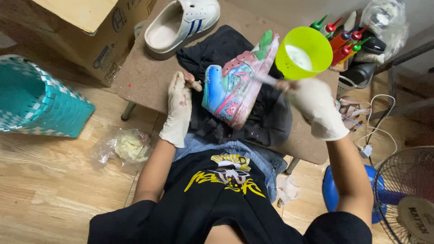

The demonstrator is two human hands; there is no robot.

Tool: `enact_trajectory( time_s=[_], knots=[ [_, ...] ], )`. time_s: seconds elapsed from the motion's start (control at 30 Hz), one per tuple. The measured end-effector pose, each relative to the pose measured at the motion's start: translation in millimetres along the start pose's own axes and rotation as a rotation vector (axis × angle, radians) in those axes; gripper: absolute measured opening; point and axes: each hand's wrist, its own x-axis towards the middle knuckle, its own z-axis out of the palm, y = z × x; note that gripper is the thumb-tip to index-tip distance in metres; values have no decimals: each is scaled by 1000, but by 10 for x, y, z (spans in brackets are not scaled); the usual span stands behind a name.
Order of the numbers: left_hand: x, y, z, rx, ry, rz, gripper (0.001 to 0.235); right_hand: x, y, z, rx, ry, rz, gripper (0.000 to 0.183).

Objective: The person cleans a colorful sneaker by repeatedly dipping a toothbrush into a yellow bowl of white liquid and scrubbing the shoe's upper and sole. They also wipe the shoe with a black cloth. The shoe is held in the left hand while the right hand performs the cleaning actions.

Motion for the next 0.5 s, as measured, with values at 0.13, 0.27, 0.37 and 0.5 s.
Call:
enact_trajectory(
  time_s=[0.13, 0.27, 0.37, 0.5],
  knots=[
    [-110, -18, -48, 456, -71, 109, 42, 295, 359, 183, 155, -217, 11, 41],
    [-170, 65, 150, 759, -316, 167, 42, 412, 456, 214, 166, -304, -111, 49],
    [-210, 149, 295, 775, -412, 108, 46, 529, 624, 373, 229, -210, -37, 47],
    [-186, 95, 246, 729, -340, -82, 40, 518, 509, 255, 239, -256, -91, 59]
  ],
)
